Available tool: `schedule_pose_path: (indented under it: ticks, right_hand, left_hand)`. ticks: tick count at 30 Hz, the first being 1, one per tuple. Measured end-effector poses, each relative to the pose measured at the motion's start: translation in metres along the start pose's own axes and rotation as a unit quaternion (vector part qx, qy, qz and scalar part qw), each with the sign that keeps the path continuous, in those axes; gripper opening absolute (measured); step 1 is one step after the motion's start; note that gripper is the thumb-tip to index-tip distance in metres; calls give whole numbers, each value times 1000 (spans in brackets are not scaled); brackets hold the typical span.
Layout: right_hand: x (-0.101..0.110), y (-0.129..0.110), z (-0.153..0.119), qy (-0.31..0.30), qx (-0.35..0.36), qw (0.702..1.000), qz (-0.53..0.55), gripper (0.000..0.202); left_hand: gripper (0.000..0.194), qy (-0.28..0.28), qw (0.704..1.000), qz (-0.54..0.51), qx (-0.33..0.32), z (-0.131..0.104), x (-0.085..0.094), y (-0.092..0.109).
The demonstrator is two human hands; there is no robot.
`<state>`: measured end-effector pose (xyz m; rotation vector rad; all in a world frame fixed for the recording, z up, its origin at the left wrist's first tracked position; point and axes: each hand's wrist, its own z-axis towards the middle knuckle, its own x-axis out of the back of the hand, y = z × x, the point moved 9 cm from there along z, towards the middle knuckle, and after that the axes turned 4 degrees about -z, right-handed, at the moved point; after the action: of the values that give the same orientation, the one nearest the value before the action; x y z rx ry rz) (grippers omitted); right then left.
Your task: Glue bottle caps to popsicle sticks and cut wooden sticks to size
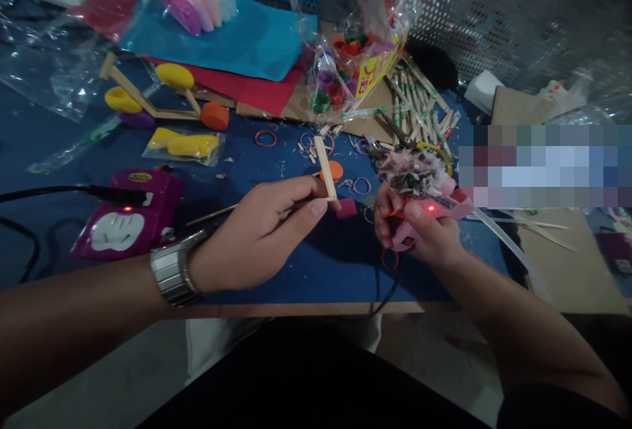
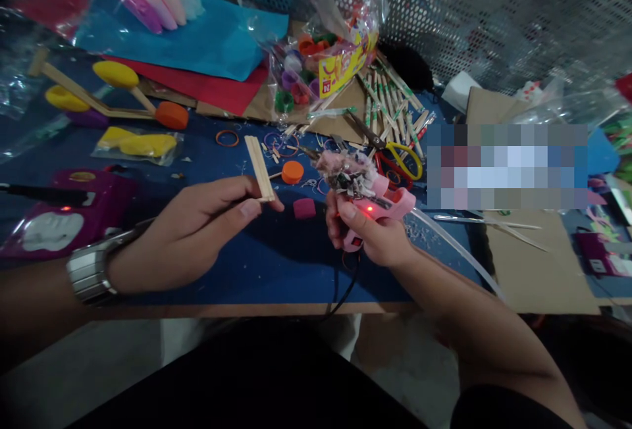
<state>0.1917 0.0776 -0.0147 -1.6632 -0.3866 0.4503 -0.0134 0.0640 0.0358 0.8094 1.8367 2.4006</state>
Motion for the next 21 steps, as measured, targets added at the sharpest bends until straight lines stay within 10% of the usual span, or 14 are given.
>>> schedule_pose_path:
  ticks: [21]
  right_hand:
    - [-6, -11, -12, -44, 69, 977, -196, 39]
  left_hand:
    - [39, 13, 999, -29, 20, -1, 4, 1]
